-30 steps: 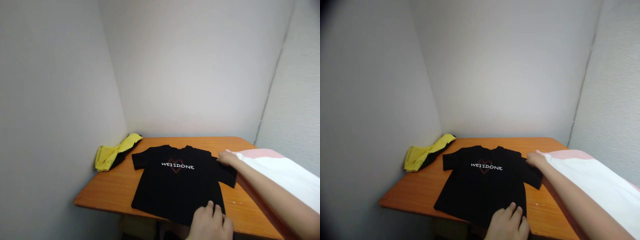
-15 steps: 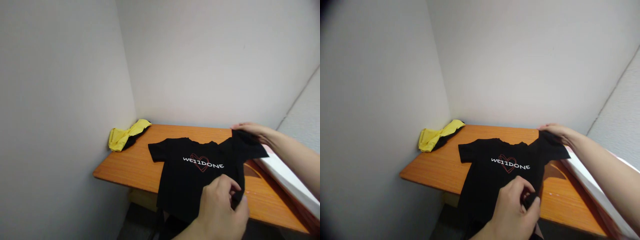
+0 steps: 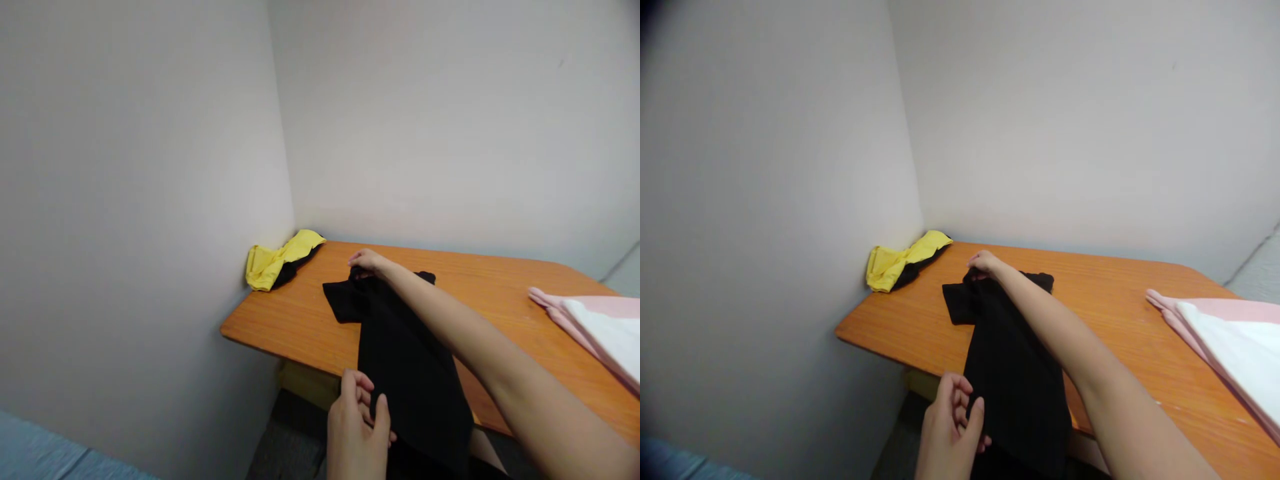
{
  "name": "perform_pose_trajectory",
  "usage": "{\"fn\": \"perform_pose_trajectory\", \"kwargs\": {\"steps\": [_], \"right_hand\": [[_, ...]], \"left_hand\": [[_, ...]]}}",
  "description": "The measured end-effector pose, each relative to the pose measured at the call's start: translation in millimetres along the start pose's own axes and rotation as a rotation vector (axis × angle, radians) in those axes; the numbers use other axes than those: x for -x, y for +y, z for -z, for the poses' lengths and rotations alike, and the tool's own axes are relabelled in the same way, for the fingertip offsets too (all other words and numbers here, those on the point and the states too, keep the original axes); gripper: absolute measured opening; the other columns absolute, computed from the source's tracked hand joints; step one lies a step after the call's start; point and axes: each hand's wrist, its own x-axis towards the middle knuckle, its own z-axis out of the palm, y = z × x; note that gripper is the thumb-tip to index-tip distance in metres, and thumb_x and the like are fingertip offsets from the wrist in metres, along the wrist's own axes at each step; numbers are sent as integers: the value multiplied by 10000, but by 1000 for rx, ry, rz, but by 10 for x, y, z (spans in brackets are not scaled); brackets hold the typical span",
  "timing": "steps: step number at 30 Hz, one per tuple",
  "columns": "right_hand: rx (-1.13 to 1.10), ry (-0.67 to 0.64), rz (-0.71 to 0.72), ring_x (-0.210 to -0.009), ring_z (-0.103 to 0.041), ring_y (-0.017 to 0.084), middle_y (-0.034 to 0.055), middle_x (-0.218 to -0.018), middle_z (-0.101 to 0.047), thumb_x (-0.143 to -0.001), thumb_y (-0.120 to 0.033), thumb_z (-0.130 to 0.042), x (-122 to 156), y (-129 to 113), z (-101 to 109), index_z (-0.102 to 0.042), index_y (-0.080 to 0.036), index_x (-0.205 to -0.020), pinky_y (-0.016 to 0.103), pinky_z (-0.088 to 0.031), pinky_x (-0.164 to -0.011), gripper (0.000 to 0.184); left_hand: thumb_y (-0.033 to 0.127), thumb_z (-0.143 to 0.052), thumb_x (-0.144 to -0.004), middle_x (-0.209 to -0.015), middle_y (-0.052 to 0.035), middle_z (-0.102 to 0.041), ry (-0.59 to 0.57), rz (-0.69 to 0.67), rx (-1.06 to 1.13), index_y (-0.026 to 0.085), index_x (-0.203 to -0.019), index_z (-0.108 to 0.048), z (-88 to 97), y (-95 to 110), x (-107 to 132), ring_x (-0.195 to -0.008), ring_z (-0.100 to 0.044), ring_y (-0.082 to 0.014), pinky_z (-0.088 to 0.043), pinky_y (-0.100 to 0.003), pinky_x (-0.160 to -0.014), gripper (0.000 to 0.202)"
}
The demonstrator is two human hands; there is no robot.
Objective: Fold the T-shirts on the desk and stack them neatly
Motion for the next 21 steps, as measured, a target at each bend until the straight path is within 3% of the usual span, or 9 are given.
{"fn": "perform_pose_trajectory", "kwargs": {"steps": [2,5,9,11,14,16,19,21], "right_hand": [[32,-22,-71,-447,-564,119,-5,-526,-552,-863,-314,-672,-40,0,-214,-583,-135,-819,209,-477,-466,205],[73,-49,-109,-498,-611,129,21,-587,-595,-917,-367,-605,-64,-25,-305,-564,-135,-884,213,-511,-512,238],[161,-28,-51,-694,-676,154,101,-831,-686,-982,-360,-476,32,-8,-113,-556,-140,-1020,263,-551,-678,237],[244,53,-3,-886,-667,193,137,-993,-679,-968,-286,-478,161,77,33,-559,-138,-1082,319,-525,-830,204],[398,181,65,-1201,-513,296,188,-1238,-583,-926,-276,-514,431,320,163,-562,-123,-1183,445,-363,-1051,303],[601,245,104,-1328,-353,373,196,-1391,-464,-928,-404,-504,616,527,143,-523,-127,-1300,543,-253,-1096,464],[880,271,91,-1404,-139,442,149,-1547,-240,-906,-659,-391,810,810,15,-335,-200,-1487,645,-170,-1083,742],[925,248,64,-1416,-79,438,117,-1585,-112,-884,-741,-312,850,937,-48,-192,-251,-1538,652,-152,-1085,827]], "left_hand": [[279,-465,-901,-689,56,-494,-6,0,-39,214,-923,-396,21,-52,12,-463,-556,-76,-451,-172,-446,97],[271,-450,-896,-671,46,-512,26,-23,-185,217,-922,-421,71,-59,31,-470,-545,-95,-430,-206,-480,67],[327,-494,-867,-748,-32,-587,183,-72,-510,218,-877,-456,159,-127,58,-671,-607,-189,-439,-303,-648,116],[395,-489,-878,-849,-83,-616,231,-76,-524,219,-866,-446,188,-219,52,-803,-620,-232,-442,-338,-727,181],[445,-436,-914,-880,-85,-635,165,-40,-339,222,-901,-431,188,-382,5,-806,-631,-212,-458,-312,-717,224],[471,-405,-930,-777,-46,-619,90,-22,-214,224,-904,-421,155,-472,-37,-691,-620,-177,-457,-266,-624,249],[548,-403,-917,-610,32,-501,43,0,-85,233,-871,-384,66,-542,-81,-527,-557,-141,-427,-219,-491,319],[575,-403,-909,-580,61,-455,26,14,-18,239,-866,-355,-9,-542,-90,-452,-525,-122,-404,-202,-437,342]]}}
